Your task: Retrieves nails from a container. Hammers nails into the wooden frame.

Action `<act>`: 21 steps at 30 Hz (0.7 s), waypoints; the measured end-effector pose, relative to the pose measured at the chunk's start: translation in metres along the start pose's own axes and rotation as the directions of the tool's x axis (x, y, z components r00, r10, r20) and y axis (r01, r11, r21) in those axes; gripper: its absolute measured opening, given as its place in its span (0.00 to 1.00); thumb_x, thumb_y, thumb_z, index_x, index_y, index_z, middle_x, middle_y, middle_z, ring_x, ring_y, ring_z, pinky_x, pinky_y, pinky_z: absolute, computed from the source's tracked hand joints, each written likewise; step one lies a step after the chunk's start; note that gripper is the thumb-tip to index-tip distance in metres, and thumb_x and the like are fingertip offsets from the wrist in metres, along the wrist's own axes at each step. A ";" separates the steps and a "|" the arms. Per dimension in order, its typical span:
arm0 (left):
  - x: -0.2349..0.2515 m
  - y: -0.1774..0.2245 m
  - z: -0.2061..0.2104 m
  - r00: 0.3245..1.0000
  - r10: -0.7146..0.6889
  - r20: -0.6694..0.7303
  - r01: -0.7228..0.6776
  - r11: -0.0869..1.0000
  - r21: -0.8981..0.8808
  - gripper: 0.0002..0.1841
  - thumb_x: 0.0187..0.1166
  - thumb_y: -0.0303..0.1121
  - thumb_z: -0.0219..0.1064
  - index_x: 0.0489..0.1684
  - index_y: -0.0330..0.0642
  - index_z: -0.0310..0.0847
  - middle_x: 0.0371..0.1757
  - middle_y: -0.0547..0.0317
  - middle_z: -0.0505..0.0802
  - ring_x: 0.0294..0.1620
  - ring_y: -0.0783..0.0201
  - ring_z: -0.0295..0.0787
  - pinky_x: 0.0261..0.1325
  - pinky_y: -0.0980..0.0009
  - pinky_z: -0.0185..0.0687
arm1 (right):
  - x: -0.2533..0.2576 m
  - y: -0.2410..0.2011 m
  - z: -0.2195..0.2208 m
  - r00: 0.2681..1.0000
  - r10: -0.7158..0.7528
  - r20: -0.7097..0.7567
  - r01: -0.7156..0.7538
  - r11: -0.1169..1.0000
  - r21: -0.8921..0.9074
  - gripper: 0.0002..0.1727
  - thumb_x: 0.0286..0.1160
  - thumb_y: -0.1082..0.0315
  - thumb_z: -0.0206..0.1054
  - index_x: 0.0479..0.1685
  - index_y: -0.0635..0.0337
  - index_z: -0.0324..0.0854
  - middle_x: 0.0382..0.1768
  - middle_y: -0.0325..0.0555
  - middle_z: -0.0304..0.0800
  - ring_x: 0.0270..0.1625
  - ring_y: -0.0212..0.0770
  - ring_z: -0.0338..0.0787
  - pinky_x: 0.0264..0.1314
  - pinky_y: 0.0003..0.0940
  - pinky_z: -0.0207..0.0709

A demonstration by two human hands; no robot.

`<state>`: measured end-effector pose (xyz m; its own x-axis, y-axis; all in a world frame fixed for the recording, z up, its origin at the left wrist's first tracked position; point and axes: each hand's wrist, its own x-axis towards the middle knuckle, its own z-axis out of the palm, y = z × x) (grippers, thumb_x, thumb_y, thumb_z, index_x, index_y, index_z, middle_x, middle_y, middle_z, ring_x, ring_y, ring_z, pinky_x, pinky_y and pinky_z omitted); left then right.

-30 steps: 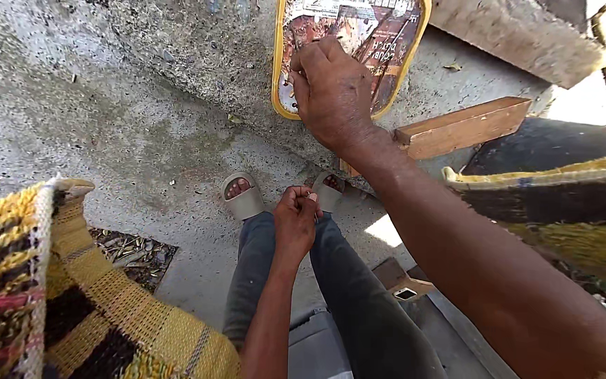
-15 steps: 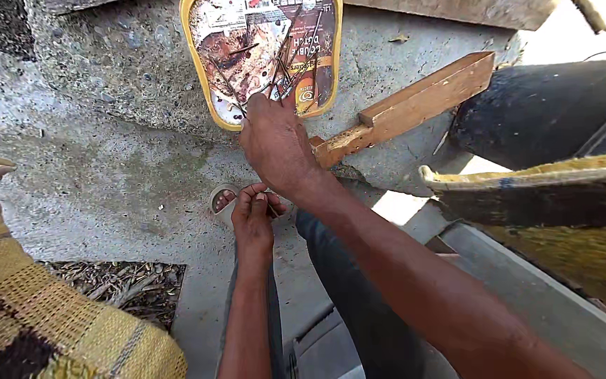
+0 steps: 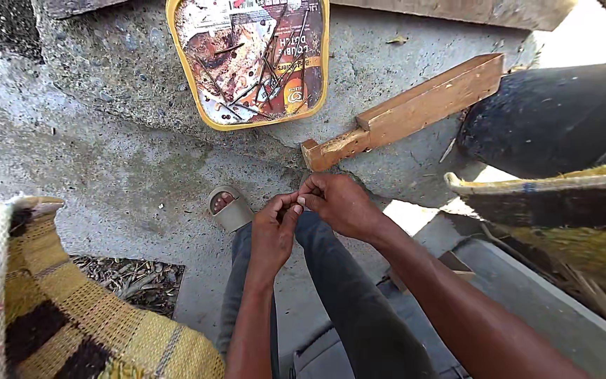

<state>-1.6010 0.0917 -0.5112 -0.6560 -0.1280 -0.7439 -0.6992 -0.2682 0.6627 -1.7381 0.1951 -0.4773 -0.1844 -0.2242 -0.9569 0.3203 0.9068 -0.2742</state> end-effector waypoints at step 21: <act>0.000 0.008 -0.010 0.979 -0.201 0.028 0.203 0.963 -0.176 0.08 0.81 0.23 0.61 0.50 0.35 0.83 0.31 0.66 0.89 0.31 0.77 0.85 0.37 0.81 0.80 | 0.094 -0.091 -0.053 0.832 -0.301 -0.466 0.074 0.893 -0.444 0.15 0.81 0.55 0.69 0.46 0.59 0.84 0.36 0.48 0.90 0.42 0.48 0.91 0.47 0.53 0.82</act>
<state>-1.6038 0.0798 -0.5062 -0.5098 -0.0450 -0.8591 -0.7563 -0.4525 0.4725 -1.8340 0.1103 -0.5370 -0.6824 -0.2934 -0.6695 -0.1406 0.9515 -0.2736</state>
